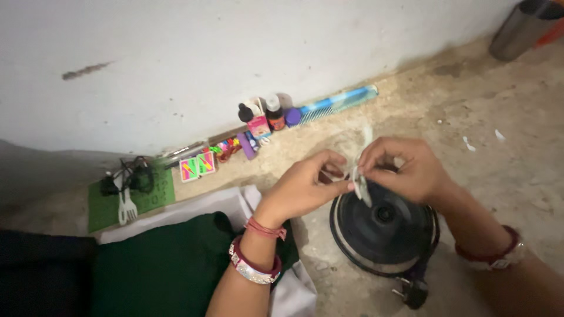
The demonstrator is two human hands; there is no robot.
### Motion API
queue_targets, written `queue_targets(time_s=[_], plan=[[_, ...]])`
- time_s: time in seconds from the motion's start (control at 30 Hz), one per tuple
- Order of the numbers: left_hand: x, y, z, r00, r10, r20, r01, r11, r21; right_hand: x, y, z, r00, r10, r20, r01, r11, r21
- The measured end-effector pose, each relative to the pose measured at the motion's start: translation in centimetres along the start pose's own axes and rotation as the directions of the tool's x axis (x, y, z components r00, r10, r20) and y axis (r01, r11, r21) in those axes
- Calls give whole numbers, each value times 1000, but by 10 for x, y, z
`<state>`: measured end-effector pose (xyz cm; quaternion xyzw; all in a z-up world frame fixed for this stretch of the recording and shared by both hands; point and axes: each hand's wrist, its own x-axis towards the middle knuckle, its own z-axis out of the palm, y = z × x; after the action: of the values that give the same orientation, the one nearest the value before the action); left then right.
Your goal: The person arranges various personal items on a low surface, including a green cloth, small bottles, a comb, a hair tie, a small bag, a portable electric burner, a metal cup, a box, and a red teddy bear. The person places each item in a line and adjusts their positions.
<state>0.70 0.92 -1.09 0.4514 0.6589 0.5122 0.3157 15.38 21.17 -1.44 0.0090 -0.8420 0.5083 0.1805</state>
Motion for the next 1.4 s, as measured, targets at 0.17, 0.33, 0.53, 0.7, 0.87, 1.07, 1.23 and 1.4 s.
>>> queue_targets(time_s=[0.17,0.33,0.53,0.7,0.87,1.07,1.23,1.4], plan=[[-3,0,-1,985,29,172,26,951,-307,-2,3,19,1000,3,-16,-3,1000,19],[3,-14,1,992,-49,119,84,946,-313,-4,11,25,996,-70,-51,80,968,238],[16,-40,-2,982,-40,-185,-40,912,-409,1,31,12,934,165,-318,-21,912,410],[18,-33,-9,965,-50,-258,-87,866,-492,13,21,9,919,351,-177,-256,877,407],[10,-16,-15,959,-115,-260,-46,841,-540,15,18,26,905,423,43,-414,852,321],[6,-17,-15,994,10,-113,-71,830,-553,10,28,33,914,404,-43,-323,786,526],[10,-24,-18,970,-87,-227,-57,826,-561,8,41,26,906,396,-150,-250,787,564],[10,-17,-21,919,-191,-345,-27,842,-538,6,33,23,876,262,-404,-92,915,392]])
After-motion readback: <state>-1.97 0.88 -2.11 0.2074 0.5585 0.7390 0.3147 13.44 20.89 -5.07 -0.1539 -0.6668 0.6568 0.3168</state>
